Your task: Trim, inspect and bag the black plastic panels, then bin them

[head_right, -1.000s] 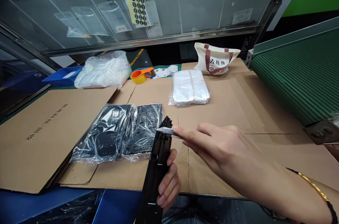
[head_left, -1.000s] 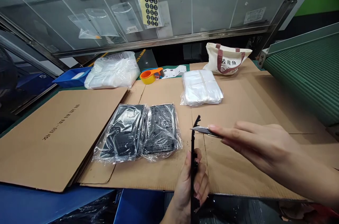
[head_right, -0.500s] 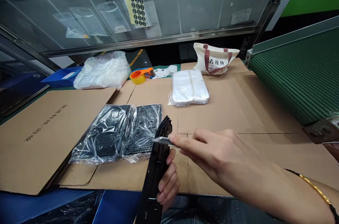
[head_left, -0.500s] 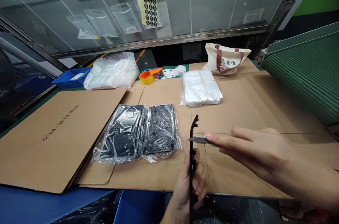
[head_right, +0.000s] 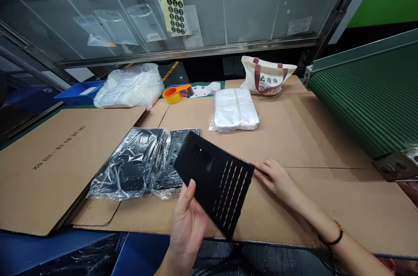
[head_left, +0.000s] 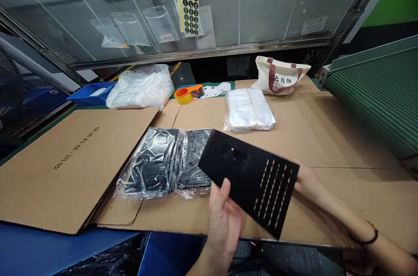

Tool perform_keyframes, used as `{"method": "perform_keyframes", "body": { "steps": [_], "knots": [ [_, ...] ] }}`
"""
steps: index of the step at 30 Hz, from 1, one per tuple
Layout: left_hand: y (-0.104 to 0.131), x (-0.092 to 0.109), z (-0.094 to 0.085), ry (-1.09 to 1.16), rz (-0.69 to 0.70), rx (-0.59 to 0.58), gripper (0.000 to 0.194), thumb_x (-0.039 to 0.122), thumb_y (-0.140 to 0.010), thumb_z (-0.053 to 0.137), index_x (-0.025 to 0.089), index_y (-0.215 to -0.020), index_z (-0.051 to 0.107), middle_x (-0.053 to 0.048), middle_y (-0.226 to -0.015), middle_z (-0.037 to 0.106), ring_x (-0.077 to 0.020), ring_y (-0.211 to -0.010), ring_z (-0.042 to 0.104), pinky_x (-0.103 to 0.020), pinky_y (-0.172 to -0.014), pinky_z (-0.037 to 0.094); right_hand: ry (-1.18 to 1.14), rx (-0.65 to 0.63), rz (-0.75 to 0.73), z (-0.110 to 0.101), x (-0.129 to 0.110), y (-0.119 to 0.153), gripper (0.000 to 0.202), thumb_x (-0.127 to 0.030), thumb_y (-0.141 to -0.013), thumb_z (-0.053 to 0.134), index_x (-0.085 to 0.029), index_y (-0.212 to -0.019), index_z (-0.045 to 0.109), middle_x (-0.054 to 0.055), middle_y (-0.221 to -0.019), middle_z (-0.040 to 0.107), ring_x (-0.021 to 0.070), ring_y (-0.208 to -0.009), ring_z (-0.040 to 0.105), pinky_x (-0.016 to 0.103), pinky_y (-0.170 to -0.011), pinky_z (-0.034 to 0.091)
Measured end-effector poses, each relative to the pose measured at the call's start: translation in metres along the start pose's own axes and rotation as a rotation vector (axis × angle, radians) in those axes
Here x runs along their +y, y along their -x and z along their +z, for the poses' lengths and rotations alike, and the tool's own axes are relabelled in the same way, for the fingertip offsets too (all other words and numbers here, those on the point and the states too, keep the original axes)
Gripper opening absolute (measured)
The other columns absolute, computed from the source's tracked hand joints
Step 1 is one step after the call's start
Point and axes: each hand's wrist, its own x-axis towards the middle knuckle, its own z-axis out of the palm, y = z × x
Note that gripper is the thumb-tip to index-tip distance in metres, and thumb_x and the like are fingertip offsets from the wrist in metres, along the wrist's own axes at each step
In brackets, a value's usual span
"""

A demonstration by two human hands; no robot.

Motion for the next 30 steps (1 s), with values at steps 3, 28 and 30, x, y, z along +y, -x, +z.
{"method": "perform_keyframes", "body": {
  "steps": [3,28,30],
  "knots": [
    [-0.008,-0.002,0.005,-0.067,0.015,-0.096,0.034,0.018,-0.064,0.085,0.022,-0.095,0.072,-0.001,-0.091,0.075,-0.0180,-0.095,0.069,-0.029,-0.088,0.054,-0.043,-0.048,-0.014,0.013,0.007,0.009,0.025,-0.029,-0.094,0.048,-0.022,-0.100,0.072,0.008,-0.092,0.071,0.0217,-0.089,0.066,0.038,-0.080,0.056],
    [-0.097,-0.026,-0.006,-0.787,0.458,-0.312,0.092,0.010,-0.063,0.082,0.024,-0.143,0.037,-0.012,-0.146,0.047,-0.0242,-0.137,0.041,-0.031,-0.114,0.030,-1.378,0.546,0.725,-0.005,0.043,-0.043,0.023,-0.044,-0.071,0.074,-0.025,-0.084,0.073,0.000,-0.088,0.078,0.0212,-0.084,0.074,0.033,-0.083,0.060],
    [-0.100,-0.026,-0.012,-0.912,0.496,-0.323,0.082,0.015,-0.071,0.076,0.022,-0.143,0.038,-0.012,-0.150,0.041,-0.0255,-0.140,0.036,-0.035,-0.117,0.026,-1.415,0.582,0.743,-0.003,0.043,-0.043,0.022,-0.042,-0.069,0.076,-0.025,-0.082,0.073,-0.002,-0.087,0.078,0.0205,-0.082,0.074,0.032,-0.081,0.060]
  ]
}}
